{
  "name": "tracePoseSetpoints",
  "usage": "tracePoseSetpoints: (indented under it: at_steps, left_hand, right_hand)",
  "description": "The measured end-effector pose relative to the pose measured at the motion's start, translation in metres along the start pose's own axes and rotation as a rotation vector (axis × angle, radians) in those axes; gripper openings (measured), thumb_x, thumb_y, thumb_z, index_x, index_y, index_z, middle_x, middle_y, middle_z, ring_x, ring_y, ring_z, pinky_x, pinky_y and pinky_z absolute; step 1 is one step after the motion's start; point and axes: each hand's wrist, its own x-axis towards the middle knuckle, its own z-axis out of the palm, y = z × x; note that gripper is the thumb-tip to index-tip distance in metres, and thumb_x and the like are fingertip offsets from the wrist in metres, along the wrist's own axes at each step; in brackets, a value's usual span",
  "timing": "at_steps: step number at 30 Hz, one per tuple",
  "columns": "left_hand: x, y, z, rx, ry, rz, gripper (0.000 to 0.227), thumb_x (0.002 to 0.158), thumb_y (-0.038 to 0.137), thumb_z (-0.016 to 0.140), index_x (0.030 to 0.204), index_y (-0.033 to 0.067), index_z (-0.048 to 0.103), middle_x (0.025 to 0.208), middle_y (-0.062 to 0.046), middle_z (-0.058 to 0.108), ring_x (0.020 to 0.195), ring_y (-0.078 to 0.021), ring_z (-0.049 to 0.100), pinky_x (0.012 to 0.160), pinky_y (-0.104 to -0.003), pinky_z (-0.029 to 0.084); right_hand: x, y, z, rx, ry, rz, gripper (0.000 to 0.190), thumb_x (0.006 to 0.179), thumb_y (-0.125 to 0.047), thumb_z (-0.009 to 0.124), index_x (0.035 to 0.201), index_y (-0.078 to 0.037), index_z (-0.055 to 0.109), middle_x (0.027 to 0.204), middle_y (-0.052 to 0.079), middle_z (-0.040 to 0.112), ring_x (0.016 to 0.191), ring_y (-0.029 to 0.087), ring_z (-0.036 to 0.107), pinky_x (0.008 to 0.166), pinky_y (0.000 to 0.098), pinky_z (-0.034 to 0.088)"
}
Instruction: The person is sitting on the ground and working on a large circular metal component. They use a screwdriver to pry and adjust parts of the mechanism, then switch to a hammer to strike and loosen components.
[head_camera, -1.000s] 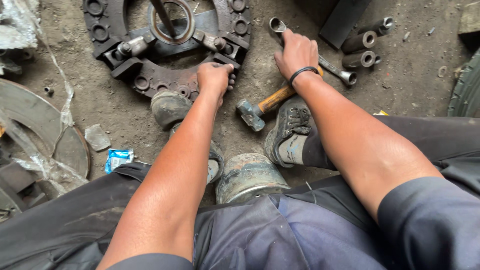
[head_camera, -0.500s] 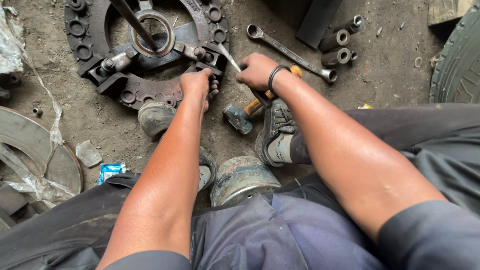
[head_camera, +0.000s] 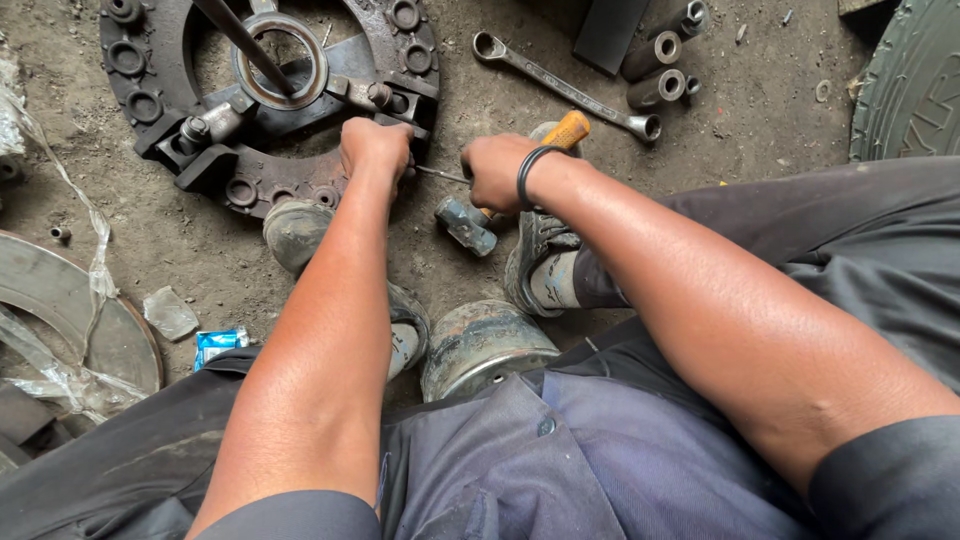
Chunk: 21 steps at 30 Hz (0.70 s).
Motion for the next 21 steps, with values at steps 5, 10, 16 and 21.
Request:
tracePoseSetpoints:
  at_steps: [5, 10, 16, 21]
  left_hand:
    - [0.035, -0.017, 0.006, 0.205, 0.071, 0.148, 0.026, 0.072, 0.023, 0.084, 0.083, 0.0014, 0.075, 0.092, -0.018, 0.073, 0.085, -0.0344, 0.072, 0.075, -0.042, 0.056]
    - [0.059, -0.034, -0.013, 0.243, -0.107, 0.372, 0.016, 0.078, 0.012, 0.073, 0.089, 0.0013, 0.077, 0.086, -0.018, 0.076, 0.082, -0.0315, 0.076, 0.076, -0.04, 0.058]
    - [0.035, -0.034, -0.005, -0.115, -0.08, 0.167, 0.011, 0.081, 0.009, 0.07, 0.085, 0.0025, 0.078, 0.078, -0.01, 0.078, 0.066, -0.0189, 0.075, 0.061, -0.035, 0.06]
    - [0.029, -0.045, 0.011, -0.082, 0.098, 0.308, 0.01, 0.079, 0.011, 0.08, 0.082, 0.0025, 0.078, 0.07, -0.009, 0.074, 0.057, -0.015, 0.068, 0.053, -0.03, 0.052]
  right_hand:
    - [-0.006, -0.007, 0.004, 0.059, 0.076, 0.087, 0.03, 0.082, -0.014, 0.063, 0.109, -0.005, 0.072, 0.106, 0.021, 0.073, 0.104, 0.038, 0.07, 0.092, 0.0477, 0.055]
    - [-0.001, 0.005, 0.01, 0.076, 0.124, 0.05, 0.027, 0.082, -0.016, 0.064, 0.105, -0.004, 0.073, 0.103, 0.022, 0.073, 0.102, 0.039, 0.07, 0.092, 0.0469, 0.054]
    - [0.007, 0.013, 0.016, 0.161, 0.14, 0.021, 0.029, 0.083, -0.018, 0.064, 0.106, -0.004, 0.074, 0.101, 0.021, 0.074, 0.099, 0.037, 0.071, 0.092, 0.0446, 0.054]
    - [0.007, 0.011, 0.016, 0.21, 0.147, 0.029, 0.03, 0.085, -0.02, 0.062, 0.108, -0.004, 0.073, 0.099, 0.02, 0.075, 0.097, 0.036, 0.072, 0.092, 0.0439, 0.054]
